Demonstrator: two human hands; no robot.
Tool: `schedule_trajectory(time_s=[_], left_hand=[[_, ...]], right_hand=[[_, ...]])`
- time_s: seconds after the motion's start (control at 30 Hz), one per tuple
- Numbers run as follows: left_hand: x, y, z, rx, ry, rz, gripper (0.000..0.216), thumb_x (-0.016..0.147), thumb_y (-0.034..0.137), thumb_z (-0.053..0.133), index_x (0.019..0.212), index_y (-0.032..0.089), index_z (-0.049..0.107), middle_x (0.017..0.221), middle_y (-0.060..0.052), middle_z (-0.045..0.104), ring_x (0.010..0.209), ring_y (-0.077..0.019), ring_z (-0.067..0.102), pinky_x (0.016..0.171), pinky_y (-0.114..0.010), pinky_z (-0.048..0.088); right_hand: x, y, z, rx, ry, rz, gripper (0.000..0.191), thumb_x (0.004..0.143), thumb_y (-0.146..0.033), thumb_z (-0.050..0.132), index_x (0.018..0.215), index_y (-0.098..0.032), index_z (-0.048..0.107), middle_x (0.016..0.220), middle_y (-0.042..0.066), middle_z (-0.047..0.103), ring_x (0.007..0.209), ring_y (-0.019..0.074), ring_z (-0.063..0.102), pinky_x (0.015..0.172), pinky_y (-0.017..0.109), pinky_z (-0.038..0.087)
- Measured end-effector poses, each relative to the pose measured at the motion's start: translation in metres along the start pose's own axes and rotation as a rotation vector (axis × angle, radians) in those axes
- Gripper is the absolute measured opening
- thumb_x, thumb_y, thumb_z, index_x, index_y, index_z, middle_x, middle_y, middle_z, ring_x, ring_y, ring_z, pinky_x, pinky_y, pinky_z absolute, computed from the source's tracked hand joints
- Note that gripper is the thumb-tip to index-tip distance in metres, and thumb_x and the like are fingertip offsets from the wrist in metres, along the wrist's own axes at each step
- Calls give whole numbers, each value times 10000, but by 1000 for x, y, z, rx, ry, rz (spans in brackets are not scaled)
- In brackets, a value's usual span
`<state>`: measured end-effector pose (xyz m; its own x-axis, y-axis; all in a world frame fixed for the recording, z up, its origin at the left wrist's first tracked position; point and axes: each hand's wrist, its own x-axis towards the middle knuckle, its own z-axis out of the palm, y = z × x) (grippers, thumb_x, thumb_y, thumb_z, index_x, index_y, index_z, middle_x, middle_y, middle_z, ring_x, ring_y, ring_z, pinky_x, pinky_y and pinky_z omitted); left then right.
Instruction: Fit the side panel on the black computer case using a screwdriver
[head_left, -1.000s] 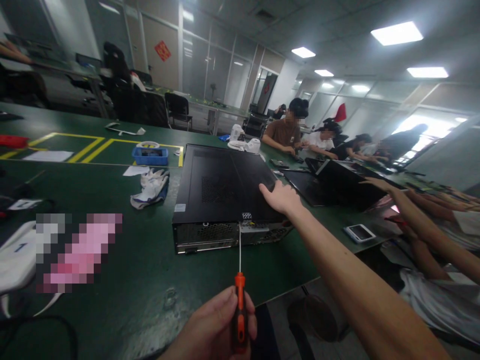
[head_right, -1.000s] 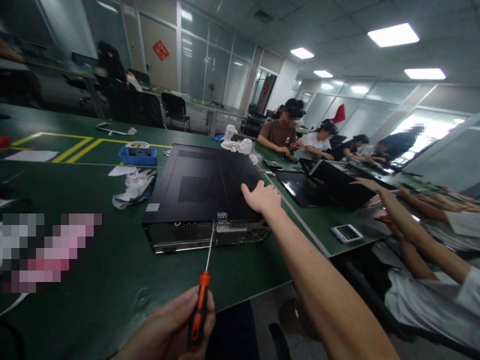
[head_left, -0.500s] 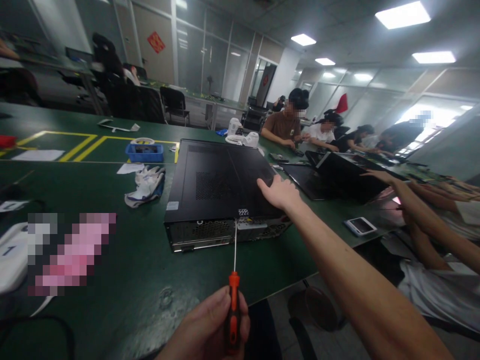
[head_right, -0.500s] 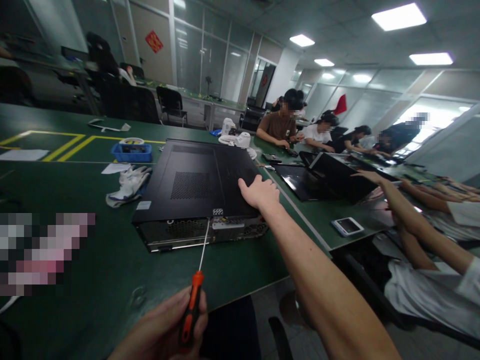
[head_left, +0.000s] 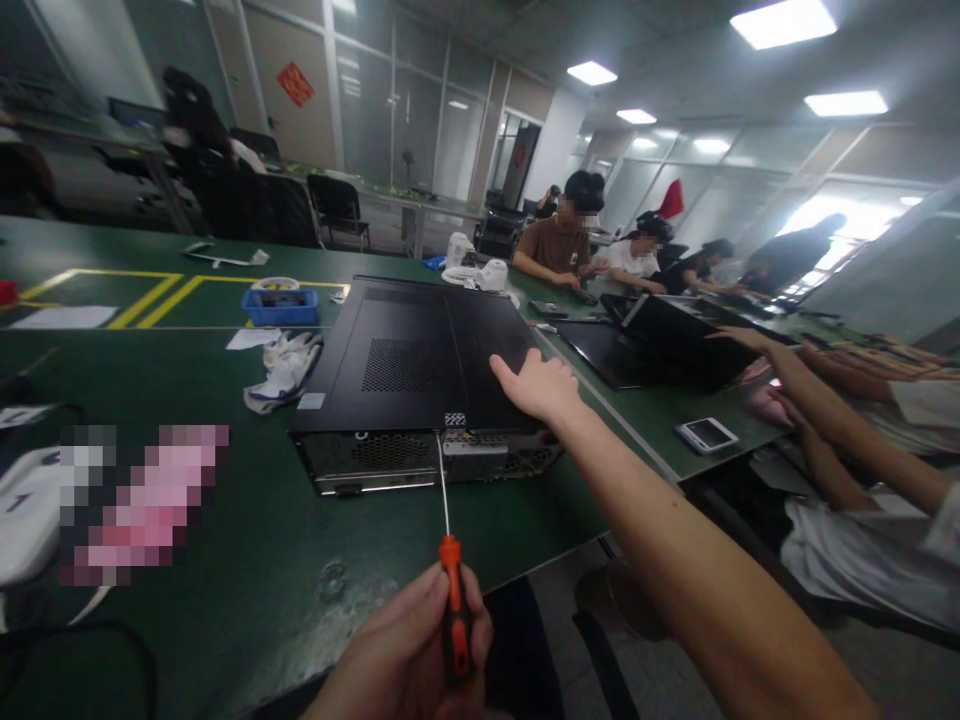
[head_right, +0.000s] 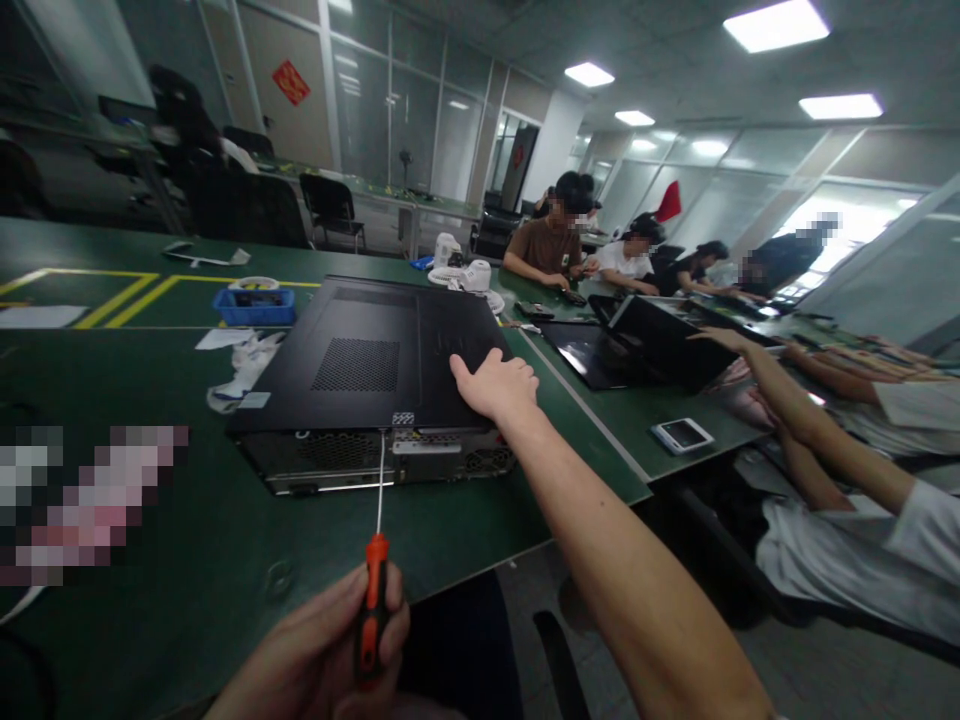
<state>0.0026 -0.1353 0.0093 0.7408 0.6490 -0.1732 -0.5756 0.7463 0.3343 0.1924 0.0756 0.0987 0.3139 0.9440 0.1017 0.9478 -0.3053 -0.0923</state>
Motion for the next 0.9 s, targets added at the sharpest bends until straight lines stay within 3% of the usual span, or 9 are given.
schedule_trajectory(time_s=[0.13,0.3,0.57,0.9], left_hand=[[-7,5,1,-3,11,17,255,1012,380,490,962,183,644,772,-21,640,507,-54,534,471,-182,261],[-8,8,1,-4,-16,17,259,1026,353,461,969,179,645,791,-30,643,509,-49,515,480,-184,275],[-1,3,-1,-5,-20,19,242,990,405,534,966,179,618,777,-18,632,517,-61,533,482,-193,258],[0,11,-5,-6,57,42,245,978,417,562,1006,183,627,770,8,621,459,-23,495,485,-189,218]], right_hand=[[-11,5,0,-3,-5,-93,1046,818,-917,214,1426,-116,504,1443,302,490,1325,475,481,1041,586,382],[-18,6,0,92,112,-119,898,903,-829,180,1373,-159,551,1375,210,597,1233,433,553,998,561,432],[-17,5,-1,163,207,-158,779,949,-761,230,1304,-170,592,1333,187,628,1218,388,565,1022,512,425],[-1,-2,3,145,190,-159,773,931,-774,261,1278,-177,608,1342,192,609,1231,399,546,989,558,446]])
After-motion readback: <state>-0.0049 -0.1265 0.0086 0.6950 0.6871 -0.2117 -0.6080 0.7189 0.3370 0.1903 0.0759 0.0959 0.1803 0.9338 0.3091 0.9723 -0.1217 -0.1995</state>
